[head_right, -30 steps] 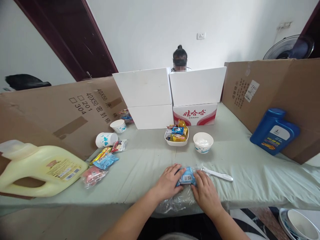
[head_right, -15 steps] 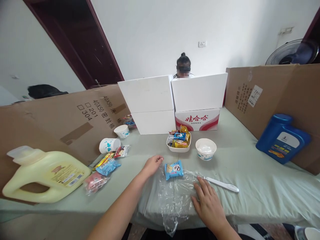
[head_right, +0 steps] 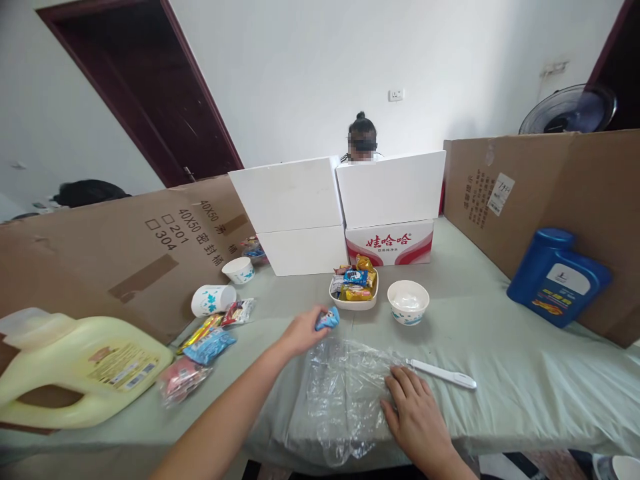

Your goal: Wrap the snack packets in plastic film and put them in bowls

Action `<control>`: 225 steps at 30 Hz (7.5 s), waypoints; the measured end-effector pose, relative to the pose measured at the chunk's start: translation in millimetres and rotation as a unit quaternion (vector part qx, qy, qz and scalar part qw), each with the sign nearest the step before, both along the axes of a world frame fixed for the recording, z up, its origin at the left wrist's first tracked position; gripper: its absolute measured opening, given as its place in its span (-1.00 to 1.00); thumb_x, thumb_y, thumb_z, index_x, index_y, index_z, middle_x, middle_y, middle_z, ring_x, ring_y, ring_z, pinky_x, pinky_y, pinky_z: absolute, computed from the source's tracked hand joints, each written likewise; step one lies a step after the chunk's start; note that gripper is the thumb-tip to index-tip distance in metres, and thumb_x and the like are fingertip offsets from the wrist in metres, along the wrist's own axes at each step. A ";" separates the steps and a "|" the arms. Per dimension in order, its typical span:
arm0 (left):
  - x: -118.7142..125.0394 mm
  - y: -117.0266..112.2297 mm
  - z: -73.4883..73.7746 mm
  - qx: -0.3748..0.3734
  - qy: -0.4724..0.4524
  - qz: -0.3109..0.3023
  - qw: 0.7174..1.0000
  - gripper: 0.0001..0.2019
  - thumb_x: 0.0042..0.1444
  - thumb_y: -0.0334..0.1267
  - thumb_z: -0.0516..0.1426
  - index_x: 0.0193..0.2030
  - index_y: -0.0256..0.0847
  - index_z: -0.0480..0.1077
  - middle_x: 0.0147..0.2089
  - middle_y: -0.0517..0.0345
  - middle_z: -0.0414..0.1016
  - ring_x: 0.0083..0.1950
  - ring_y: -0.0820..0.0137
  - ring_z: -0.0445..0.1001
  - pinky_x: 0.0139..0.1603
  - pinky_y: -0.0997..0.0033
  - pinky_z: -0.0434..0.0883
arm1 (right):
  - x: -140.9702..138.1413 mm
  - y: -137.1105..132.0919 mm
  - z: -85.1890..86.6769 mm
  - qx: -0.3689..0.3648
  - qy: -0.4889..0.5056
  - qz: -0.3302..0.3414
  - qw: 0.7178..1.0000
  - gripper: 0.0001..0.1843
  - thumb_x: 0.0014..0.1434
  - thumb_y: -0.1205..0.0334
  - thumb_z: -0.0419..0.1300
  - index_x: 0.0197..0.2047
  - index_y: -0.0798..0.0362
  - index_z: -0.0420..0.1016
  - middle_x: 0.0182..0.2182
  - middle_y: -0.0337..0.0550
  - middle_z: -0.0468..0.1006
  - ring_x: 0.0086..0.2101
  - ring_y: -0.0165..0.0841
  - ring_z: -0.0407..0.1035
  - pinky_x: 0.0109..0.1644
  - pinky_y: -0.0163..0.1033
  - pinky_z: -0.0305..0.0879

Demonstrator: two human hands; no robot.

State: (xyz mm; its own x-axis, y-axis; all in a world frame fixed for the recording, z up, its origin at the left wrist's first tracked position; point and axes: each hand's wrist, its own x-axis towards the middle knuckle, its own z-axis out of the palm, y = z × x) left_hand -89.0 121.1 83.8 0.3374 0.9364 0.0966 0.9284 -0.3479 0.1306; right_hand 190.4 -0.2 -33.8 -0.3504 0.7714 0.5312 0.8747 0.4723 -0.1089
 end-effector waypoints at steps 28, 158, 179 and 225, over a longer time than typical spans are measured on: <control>47.1 29.7 58.8 0.072 -0.034 0.002 0.997 -0.63 0.23 -0.22 0.05 0.18 -0.17 0.29 0.19 -0.02 0.35 0.21 0.21 0.30 0.20 0.18 0.23 | -1.7 -2.0 9.3 -0.017 0.016 0.001 1.000 -0.69 0.22 0.10 0.14 0.01 -0.01 0.43 0.05 -0.08 0.48 0.05 -0.19 0.32 0.12 -0.08 0.18; -64.6 -106.5 -84.5 -0.020 0.007 0.057 0.998 -0.33 0.26 0.10 -0.02 0.41 -0.20 0.00 0.46 -0.15 -0.13 0.46 0.03 -0.17 0.38 -0.11 -0.07 | -16.4 21.8 11.6 -0.149 -0.108 0.092 0.979 -0.23 0.28 -0.23 -0.10 0.38 0.10 0.01 0.33 0.01 0.10 0.32 -0.04 -0.12 0.31 0.20 -0.13; -78.5 -143.2 -65.1 0.020 -0.221 -0.068 0.973 -0.81 0.29 -0.30 -0.06 -0.18 -0.14 0.38 -0.13 0.08 0.53 -0.06 0.35 0.51 -0.01 0.33 0.45 | 30.9 -27.6 32.3 -0.229 0.152 0.087 0.958 -0.74 0.34 0.14 -0.07 -0.20 -0.05 0.42 -0.19 -0.12 0.56 -0.13 -0.28 0.44 -0.04 -0.17 0.35; 13.0 -119.4 -87.0 0.012 0.000 0.129 0.992 -0.46 0.25 -0.07 -0.01 0.34 -0.18 0.17 0.40 -0.16 0.05 0.40 -0.15 -0.06 0.28 -0.24 0.02 | 3.7 -27.9 -4.6 -0.042 -0.099 0.034 0.994 -0.24 0.19 -0.07 0.10 0.35 0.11 0.08 0.30 0.06 0.18 0.27 -0.07 0.02 0.28 0.06 -0.14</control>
